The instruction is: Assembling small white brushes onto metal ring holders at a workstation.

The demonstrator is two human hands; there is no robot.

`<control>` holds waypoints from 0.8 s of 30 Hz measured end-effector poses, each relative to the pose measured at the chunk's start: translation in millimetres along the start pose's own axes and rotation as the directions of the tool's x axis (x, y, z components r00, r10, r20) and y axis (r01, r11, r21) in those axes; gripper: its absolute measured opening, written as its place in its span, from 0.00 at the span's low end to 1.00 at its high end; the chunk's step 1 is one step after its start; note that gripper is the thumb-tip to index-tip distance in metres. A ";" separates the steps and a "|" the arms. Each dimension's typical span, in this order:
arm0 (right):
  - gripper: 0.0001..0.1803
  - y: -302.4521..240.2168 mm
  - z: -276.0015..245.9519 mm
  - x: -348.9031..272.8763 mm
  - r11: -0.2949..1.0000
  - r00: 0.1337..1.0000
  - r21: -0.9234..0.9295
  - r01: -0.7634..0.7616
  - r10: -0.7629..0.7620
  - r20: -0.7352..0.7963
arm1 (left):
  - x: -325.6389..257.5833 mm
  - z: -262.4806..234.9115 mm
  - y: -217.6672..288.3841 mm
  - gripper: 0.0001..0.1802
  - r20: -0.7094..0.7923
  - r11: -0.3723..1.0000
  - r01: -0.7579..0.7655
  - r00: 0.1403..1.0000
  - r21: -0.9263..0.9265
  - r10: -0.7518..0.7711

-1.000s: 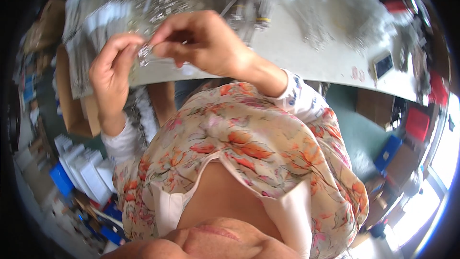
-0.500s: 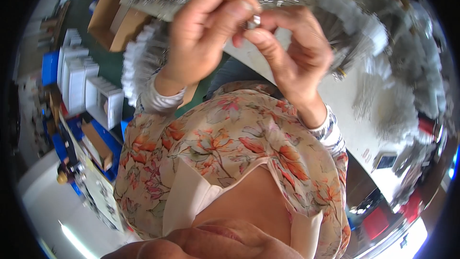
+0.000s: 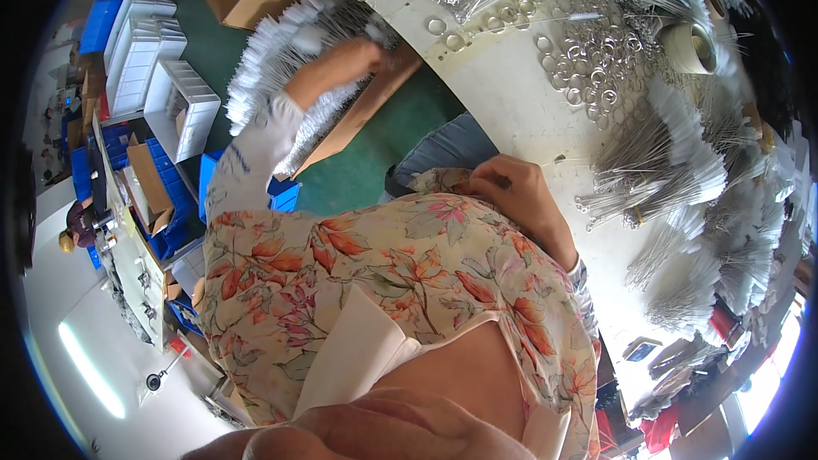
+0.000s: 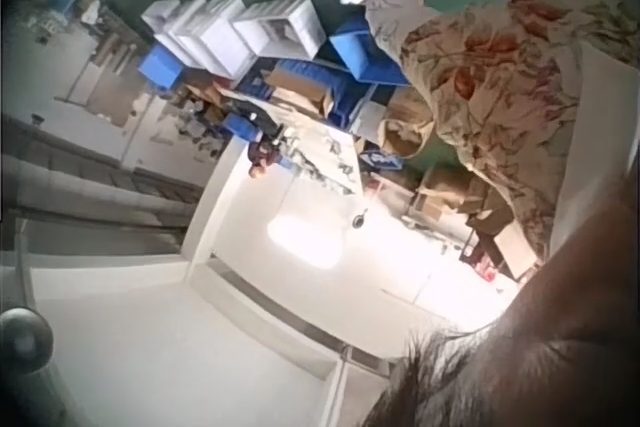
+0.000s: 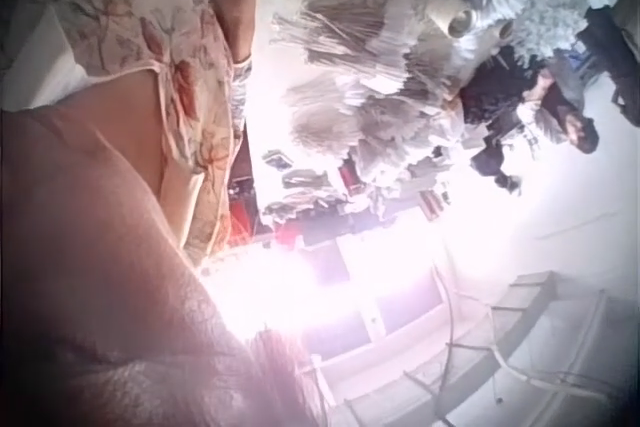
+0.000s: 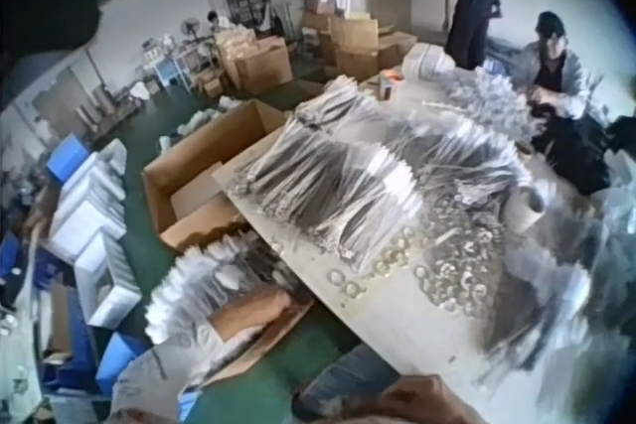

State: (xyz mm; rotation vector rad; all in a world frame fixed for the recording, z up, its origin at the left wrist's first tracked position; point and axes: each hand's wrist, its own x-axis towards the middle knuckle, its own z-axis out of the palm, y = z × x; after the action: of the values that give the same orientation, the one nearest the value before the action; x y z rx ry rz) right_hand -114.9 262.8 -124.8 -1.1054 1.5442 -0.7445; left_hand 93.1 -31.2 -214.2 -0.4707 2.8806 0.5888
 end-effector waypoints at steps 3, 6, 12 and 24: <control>0.05 6.2 -2.3 -1.1 0.995 0.994 0.040 -0.096 0.098 -0.050 | 42.0 1.6 -49.0 0.13 -0.048 0.979 0.146 0.989 0.144 -0.140; 0.05 1.3 -2.8 2.5 0.977 0.976 0.067 -0.202 0.207 -0.072 | 74.4 50.6 -142.3 0.15 -0.234 0.867 -0.013 0.961 0.498 0.149; 0.05 -11.0 -3.9 6.4 0.944 0.942 0.084 -0.319 0.326 -0.077 | 97.7 99.1 -185.2 0.16 -0.434 0.987 0.141 0.896 0.076 -0.095; 0.05 -18.3 -9.3 11.4 0.952 0.949 0.052 -0.302 0.305 -0.078 | 99.0 165.0 -164.4 0.19 -0.449 0.715 0.338 0.596 -0.612 -0.665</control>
State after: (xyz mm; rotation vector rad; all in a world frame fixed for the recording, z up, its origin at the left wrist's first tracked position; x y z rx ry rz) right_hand -119.1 244.6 -110.6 -0.7895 1.7160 -0.6135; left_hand 71.4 -134.6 -444.2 -1.8803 2.8556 1.2058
